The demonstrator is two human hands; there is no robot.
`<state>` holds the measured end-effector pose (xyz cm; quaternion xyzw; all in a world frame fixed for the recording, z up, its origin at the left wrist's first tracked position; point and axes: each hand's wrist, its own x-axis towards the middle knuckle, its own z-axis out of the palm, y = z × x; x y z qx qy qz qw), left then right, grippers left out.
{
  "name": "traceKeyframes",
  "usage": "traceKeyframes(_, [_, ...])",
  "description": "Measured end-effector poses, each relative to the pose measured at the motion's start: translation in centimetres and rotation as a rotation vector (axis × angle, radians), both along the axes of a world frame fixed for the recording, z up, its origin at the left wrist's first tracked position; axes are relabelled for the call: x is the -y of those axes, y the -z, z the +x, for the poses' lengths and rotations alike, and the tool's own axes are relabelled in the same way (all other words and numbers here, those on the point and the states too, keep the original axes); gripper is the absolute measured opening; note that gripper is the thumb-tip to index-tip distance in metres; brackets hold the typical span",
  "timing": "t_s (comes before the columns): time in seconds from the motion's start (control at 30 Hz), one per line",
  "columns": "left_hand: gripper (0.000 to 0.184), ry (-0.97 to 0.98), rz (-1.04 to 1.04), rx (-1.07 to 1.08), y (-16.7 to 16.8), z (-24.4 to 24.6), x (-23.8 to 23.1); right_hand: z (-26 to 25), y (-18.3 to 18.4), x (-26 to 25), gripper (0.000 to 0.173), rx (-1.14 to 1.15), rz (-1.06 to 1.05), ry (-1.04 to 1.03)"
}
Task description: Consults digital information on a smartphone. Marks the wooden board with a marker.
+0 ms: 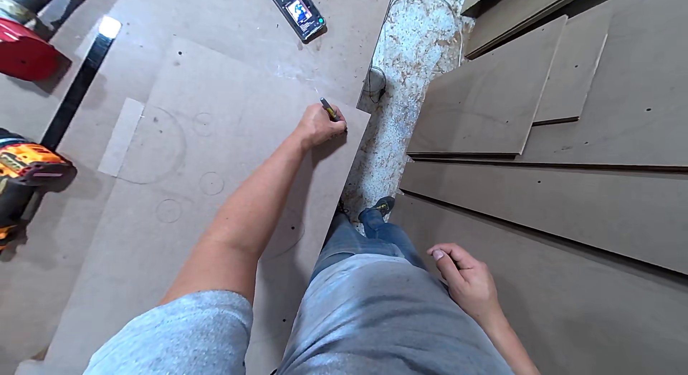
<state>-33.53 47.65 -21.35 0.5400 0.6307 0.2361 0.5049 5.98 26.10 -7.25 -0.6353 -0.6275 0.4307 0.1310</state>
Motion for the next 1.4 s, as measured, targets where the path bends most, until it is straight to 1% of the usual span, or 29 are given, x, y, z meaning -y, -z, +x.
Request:
traceKeyframes(0.1, [0.016, -0.117, -0.009, 0.219, 0.0, -0.1, 0.9, 0.0, 0.1, -0.3, 0.035, -0.063, -0.002, 0.021])
traceKeyframes(0.17, [0.021, -0.170, 0.014, 0.376, -0.8, 0.7, 2.7, 0.1, 0.1, -1.0, 0.037, -0.151, -0.058, 0.035])
traceKeyframes(0.27, [0.027, -0.185, 0.049, 0.651, -4.3, 4.9, 8.3, -0.4, -0.2, -2.4, 0.033, -0.409, -0.217, 0.012])
traceKeyframes(0.37, [0.038, -0.166, 0.017, 0.873, -9.7, 10.8, 14.3, -1.5, -1.4, -4.7, 0.038, -0.769, -0.442, -0.079])
traceKeyframes(0.4, [0.041, -0.153, -0.012, 0.961, -10.9, 12.4, 15.6, -1.9, -1.8, -5.4, 0.040, -0.858, -0.505, -0.087])
traceKeyframes(0.47, [0.036, -0.145, -0.043, 1.150, -12.3, 14.6, 16.9, -2.6, -2.6, -6.7, 0.042, -0.966, -0.592, -0.061])
traceKeyframes(0.53, [0.028, -0.162, -0.031, 1.241, -13.9, 15.0, 17.0, -3.0, -3.2, -7.9, 0.044, -1.008, -0.633, -0.077])
traceKeyframes(0.57, [0.025, -0.169, 0.000, 1.222, -14.6, 14.8, 17.0, -3.1, -3.5, -8.4, 0.045, -1.016, -0.649, -0.105])
traceKeyframes(0.63, [0.024, -0.149, 0.096, 1.086, -16.2, 14.7, 16.9, -3.1, -4.5, -9.4, 0.042, -0.989, -0.656, -0.199])
traceKeyframes(0.7, [0.023, -0.103, 0.206, 0.947, -17.5, 15.1, 16.9, -2.9, -5.4, -10.5, 0.040, -0.945, -0.637, -0.334])
traceKeyframes(0.77, [0.022, -0.067, 0.320, 0.866, -18.4, 16.0, 16.9, -2.2, -5.9, -11.8, 0.041, -0.926, -0.616, -0.472])
traceKeyframes(0.83, [0.026, -0.037, 0.405, 0.811, -19.2, 16.8, 17.1, -1.2, -6.4, -13.3, 0.039, -0.928, -0.602, -0.578])
traceKeyframes(0.93, [0.040, -0.021, 0.433, 0.766, -20.5, 19.1, 18.0, 0.2, -7.5, -15.2, 0.038, -0.885, -0.578, -0.743])
traceKeyframes(0.97, [0.044, -0.040, 0.448, 0.730, -20.7, 20.0, 18.3, 0.5, -7.8, -15.6, 0.036, -0.862, -0.567, -0.783])
traceKeyframes(1.03, [0.048, -0.074, 0.487, 0.575, -20.9, 22.1, 18.9, 0.9, -7.9, -16.0, 0.022, -0.813, -0.523, -0.813])
traceKeyframes(1.07, [0.050, -0.098, 0.494, 0.534, -20.8, 23.1, 19.2, 1.1, -7.9, -16.1, 0.019, -0.795, -0.519, -0.819])
traceKeyframes(1.13, [0.055, -0.172, 0.459, 0.530, -20.6, 24.4, 20.1, 1.5, -7.5, -16.4, 0.016, -0.767, -0.525, -0.868])
traceKeyframes(1.17, [0.061, -0.235, 0.423, 0.580, -20.7, 24.8, 20.7, 1.6, -7.3, -16.7, 0.016, -0.748, -0.514, -0.920])
traceKeyframes(1.2, [0.067, -0.347, 0.400, 0.680, -20.8, 25.2, 21.4, 1.7, -7.1, -17.0, 0.018, -0.723, -0.488, -0.984])
traceKeyframes(1.23, [0.068, -0.494, 0.401, 0.804, -21.1, 25.5, 22.0, 1.5, -6.9, -17.4, 0.019, -0.688, -0.443, -1.054])
traceKeyframes(1.3, [0.062, -0.745, 0.424, 1.021, -21.8, 25.7, 23.3, 1.0, -7.2, -17.5, 0.023, -0.542, -0.305, -1.192])
traceKeyframes(1.33, [0.061, -0.797, 0.418, 1.040, -21.9, 25.9, 23.7, 0.6, -7.4, -17.2, 0.024, -0.468, -0.248, -1.254])
traceKeyframes(1.37, [0.058, -0.818, 0.389, 0.948, -22.0, 26.3, 24.0, 0.3, -7.5, -16.5, 0.024, -0.436, -0.206, -1.300])
traceKeyframes(1.4, [0.053, -0.814, 0.343, 0.792, -22.0, 26.7, 24.1, -0.2, -7.4, -15.7, 0.023, -0.435, -0.160, -1.325])
